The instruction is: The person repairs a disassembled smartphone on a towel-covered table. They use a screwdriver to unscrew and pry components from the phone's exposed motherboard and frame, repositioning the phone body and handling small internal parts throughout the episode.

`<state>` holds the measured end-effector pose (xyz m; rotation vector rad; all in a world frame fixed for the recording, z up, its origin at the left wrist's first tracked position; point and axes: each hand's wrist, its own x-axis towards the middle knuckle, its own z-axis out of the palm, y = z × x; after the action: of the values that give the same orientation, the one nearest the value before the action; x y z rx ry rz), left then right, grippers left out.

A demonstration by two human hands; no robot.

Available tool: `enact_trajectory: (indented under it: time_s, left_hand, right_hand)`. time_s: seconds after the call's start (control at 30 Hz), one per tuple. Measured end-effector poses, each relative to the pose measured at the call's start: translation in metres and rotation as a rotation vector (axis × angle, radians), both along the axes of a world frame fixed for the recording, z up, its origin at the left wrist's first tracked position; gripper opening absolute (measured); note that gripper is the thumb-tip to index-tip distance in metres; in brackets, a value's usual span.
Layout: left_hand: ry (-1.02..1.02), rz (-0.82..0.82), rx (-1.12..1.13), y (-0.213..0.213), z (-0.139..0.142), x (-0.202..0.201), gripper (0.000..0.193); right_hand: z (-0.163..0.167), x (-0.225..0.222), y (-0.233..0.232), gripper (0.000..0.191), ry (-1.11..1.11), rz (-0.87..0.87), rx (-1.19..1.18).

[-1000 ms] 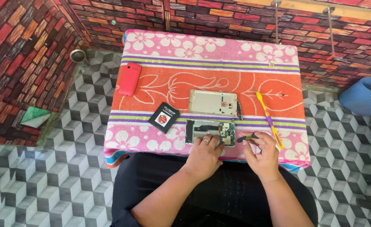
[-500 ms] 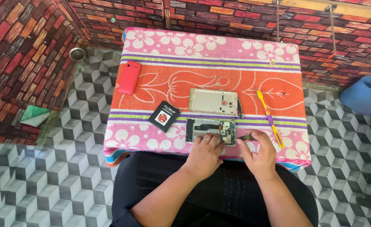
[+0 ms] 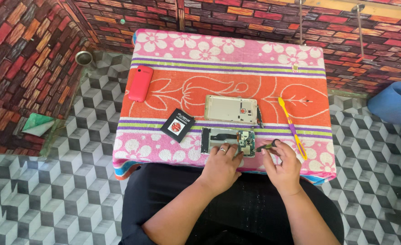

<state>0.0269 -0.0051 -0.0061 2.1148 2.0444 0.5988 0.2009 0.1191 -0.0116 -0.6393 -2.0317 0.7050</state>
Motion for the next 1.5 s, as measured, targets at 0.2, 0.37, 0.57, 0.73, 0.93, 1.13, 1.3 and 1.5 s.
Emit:
enact_trajectory:
  time_s: [0.2, 0.37, 0.57, 0.73, 0.93, 1.13, 1.3, 1.5]
  left_hand:
    - [-0.005, -0.007, -0.006, 0.0, -0.002, -0.002, 0.062]
    - [-0.012, -0.008, 0.001, 0.001, -0.001, -0.003, 0.06]
    - [-0.023, 0.003, -0.004, 0.001, -0.002, -0.001, 0.059]
    - [-0.021, 0.007, 0.002, 0.0, -0.002, -0.001, 0.059]
    - [0.012, 0.013, -0.017, 0.001, -0.002, 0.0, 0.057]
    - [-0.006, 0.041, -0.018, 0.001, -0.001, 0.003, 0.057]
    - [-0.027, 0.055, 0.007, 0.001, -0.002, 0.002, 0.057]
    - [-0.087, 0.065, 0.0, 0.0, -0.003, 0.003, 0.056]
  right_hand:
    - [0.005, 0.001, 0.001, 0.05, -0.063, -0.03, 0.076]
    - [0.005, 0.002, 0.0, 0.051, 0.044, 0.091, 0.003]
    - [-0.009, 0.004, 0.005, 0.057, -0.02, -0.022, 0.03]
    - [-0.024, 0.016, 0.008, 0.059, 0.018, -0.045, -0.003]
    - [-0.026, 0.012, 0.006, 0.064, 0.113, -0.038, -0.049]
    - [-0.009, -0.014, 0.002, 0.07, 0.224, 0.036, -0.264]
    - [-0.002, -0.028, 0.009, 0.07, 0.286, 0.002, -0.446]
    - [-0.009, -0.026, 0.016, 0.069, 0.342, -0.005, -0.529]
